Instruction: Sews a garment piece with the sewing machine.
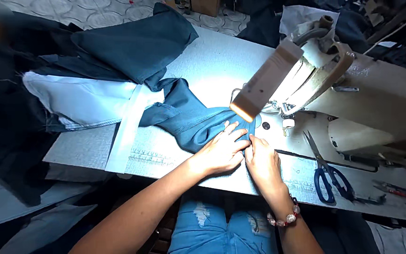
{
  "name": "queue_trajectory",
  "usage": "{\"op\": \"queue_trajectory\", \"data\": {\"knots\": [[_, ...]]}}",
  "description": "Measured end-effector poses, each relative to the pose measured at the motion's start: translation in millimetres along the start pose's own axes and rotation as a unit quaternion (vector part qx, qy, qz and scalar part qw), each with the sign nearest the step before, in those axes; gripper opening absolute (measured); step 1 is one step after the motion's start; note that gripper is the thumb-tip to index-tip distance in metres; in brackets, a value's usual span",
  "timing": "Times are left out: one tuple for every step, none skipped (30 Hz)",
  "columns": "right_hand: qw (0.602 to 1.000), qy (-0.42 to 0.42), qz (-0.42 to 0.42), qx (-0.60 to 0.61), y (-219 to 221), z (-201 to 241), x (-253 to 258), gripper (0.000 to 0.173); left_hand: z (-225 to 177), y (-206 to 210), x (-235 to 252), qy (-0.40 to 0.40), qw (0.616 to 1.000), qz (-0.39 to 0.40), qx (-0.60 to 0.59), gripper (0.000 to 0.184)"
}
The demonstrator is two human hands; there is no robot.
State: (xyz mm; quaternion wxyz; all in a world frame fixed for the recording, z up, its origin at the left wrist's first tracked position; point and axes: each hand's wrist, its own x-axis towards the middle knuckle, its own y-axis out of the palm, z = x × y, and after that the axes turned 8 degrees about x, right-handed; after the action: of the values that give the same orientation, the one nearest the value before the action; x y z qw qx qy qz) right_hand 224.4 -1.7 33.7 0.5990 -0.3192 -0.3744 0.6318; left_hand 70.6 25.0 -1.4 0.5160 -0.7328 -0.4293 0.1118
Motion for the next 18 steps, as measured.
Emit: {"op": "queue_trajectory", "data": {"knots": [[1.0,0.002,0.003,0.003,0,-2,6,0.03,3,0,4,-0.001,1.0,-0.001,0.001,0.042],[1.0,0.003,0.004,0.005,1,-3,11,0.03,7,1,8,0.001,1.0,-0.009,0.006,0.042],[1.0,0.001,0.004,0.009,1,-4,16,0.03,12,3,12,0.005,1.0,-0.018,0.011,0.041],[1.0,-0.012,-0.009,0.013,3,-7,21,0.028,17,4,16,0.007,1.0,-0.022,0.015,0.04],[0.999,-0.023,-0.021,0.02,5,-9,25,0.027,20,4,20,0.007,1.0,-0.022,0.017,0.04],[0.999,-0.03,-0.031,0.031,7,-12,29,0.026,23,4,23,0.004,1.0,-0.022,0.017,0.04],[0.998,-0.035,-0.04,0.043,9,-15,33,0.026,26,3,26,0.002,1.0,-0.02,0.018,0.04],[0.997,-0.039,-0.047,0.055,10,-17,35,0.026,27,1,29,0.001,1.0,-0.018,0.019,0.038],[0.995,-0.047,-0.056,0.067,11,-20,36,0.026,29,0,31,-0.002,1.0,-0.011,0.021,0.037],[0.993,-0.056,-0.063,0.077,11,-23,37,0.026,28,-2,32,-0.007,1.0,-0.002,0.022,0.037],[0.992,-0.064,-0.065,0.09,9,-27,36,0.027,27,-3,33,-0.016,1.0,0.007,0.017,0.038],[0.99,-0.067,-0.067,0.101,6,-32,33,0.028,27,-4,34,-0.022,1.0,0.006,0.011,0.036],[0.991,-0.058,-0.062,0.106,0,-35,29,0.032,28,-2,34,-0.024,1.0,-0.006,0.0,0.032],[0.992,-0.045,-0.052,0.102,-6,-38,25,0.038,29,-2,36,-0.026,0.999,-0.015,-0.019,0.03],[0.994,-0.03,-0.043,0.094,-9,-41,21,0.043,28,-3,37,-0.03,0.998,-0.02,-0.041,0.032],[0.996,-0.009,-0.039,0.085,-9,-42,18,0.045,26,-6,38,-0.036,0.997,-0.026,-0.061,0.034],[0.996,0.001,-0.051,0.077,-6,-43,17,0.043,19,-11,38,-0.041,0.996,-0.031,-0.072,0.035],[0.994,-0.001,-0.076,0.076,0,-43,17,0.04,10,-16,35,-0.035,0.997,-0.043,-0.056,0.036]]}}
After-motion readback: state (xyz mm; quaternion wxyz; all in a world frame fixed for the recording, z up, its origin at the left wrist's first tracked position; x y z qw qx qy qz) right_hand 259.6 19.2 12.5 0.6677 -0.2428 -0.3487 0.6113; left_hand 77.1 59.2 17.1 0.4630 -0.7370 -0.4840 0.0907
